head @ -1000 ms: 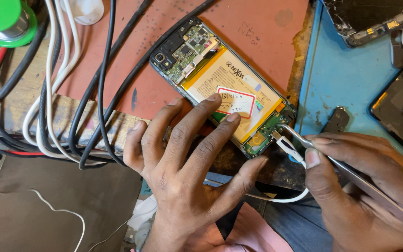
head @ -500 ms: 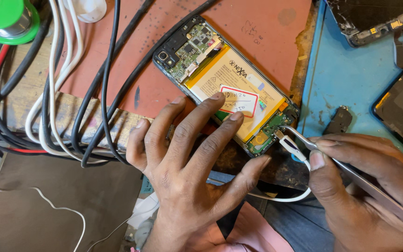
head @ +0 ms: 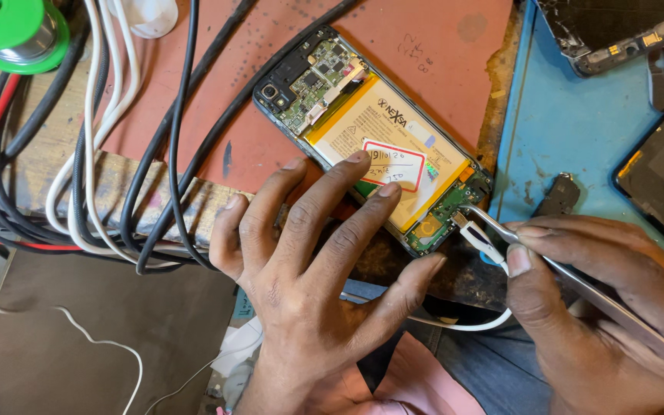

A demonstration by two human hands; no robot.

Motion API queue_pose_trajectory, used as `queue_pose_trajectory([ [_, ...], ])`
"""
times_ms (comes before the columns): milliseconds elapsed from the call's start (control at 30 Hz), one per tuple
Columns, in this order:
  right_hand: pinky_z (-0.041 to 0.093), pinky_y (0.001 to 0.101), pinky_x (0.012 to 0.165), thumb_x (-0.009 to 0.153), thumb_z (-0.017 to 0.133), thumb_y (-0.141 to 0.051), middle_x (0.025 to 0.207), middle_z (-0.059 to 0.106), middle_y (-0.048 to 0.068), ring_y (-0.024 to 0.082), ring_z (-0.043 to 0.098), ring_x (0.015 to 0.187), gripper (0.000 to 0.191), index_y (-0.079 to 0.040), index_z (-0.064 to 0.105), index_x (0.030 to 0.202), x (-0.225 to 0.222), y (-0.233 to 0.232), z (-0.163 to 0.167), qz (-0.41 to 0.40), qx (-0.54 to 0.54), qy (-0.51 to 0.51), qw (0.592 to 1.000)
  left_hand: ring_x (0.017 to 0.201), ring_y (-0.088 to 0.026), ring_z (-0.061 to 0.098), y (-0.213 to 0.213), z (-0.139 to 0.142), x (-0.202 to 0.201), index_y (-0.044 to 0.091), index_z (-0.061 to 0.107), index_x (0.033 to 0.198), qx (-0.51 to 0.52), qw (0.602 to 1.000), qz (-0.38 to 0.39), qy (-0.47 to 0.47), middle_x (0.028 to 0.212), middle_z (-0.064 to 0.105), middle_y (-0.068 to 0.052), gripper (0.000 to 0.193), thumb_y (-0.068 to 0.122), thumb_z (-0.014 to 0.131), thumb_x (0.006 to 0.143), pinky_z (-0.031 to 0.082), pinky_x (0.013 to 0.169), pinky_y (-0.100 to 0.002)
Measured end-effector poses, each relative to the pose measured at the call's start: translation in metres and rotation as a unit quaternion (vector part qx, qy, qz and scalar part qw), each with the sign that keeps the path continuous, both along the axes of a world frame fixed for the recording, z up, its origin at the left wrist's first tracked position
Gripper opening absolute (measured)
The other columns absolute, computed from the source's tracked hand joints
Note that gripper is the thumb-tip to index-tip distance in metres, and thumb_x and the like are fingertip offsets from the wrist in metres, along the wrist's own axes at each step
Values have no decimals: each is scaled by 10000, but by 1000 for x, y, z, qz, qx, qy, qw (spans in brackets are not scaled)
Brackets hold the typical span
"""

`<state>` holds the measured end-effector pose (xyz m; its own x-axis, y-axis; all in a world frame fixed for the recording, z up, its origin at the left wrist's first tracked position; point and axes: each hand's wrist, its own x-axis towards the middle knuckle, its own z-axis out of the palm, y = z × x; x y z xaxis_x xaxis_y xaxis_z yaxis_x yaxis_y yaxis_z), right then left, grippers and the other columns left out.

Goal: The person uses a white pen-like tool to probe and scrape around the charging port area of a disassembled mobile phone. They then use tweezers to adjust a small component near the port while the phone remains connected to a white charging cable.

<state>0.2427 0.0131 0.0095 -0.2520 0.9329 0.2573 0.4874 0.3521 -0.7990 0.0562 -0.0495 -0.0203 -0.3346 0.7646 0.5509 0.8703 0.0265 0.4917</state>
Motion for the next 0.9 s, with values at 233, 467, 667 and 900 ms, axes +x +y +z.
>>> queue_pose_trajectory([
  [233,528,202,693,968,782,-22,1097,731,183,134,696,828,190,33,680,1119,-3,-1,-5,-4,21,37,999,1330,-259,527,0,0,0,218,755,1257,3,1000,1,0,1385,651,12,502,543,835,883,156,1201,-443],
  [467,490,228,625,892,780,21,1068,743,188,156,676,768,209,42,697,1084,2,-3,-5,-45,-10,10,999,1335,-256,527,0,-1,0,216,748,1265,7,1000,5,2,1391,652,12,506,545,837,891,163,1201,-442],
  [667,546,204,722,979,798,14,1089,733,202,149,707,846,192,57,683,1127,4,0,-17,9,47,62,997,1334,-252,529,0,0,0,216,746,1266,6,1000,2,3,1391,650,11,510,543,841,887,160,1199,-446],
  [900,565,206,748,985,783,18,1086,734,200,152,715,852,170,60,685,1117,3,0,-12,16,45,52,998,1331,-254,530,0,0,0,213,748,1270,3,1000,2,0,1396,651,9,514,541,840,885,159,1201,-445],
])
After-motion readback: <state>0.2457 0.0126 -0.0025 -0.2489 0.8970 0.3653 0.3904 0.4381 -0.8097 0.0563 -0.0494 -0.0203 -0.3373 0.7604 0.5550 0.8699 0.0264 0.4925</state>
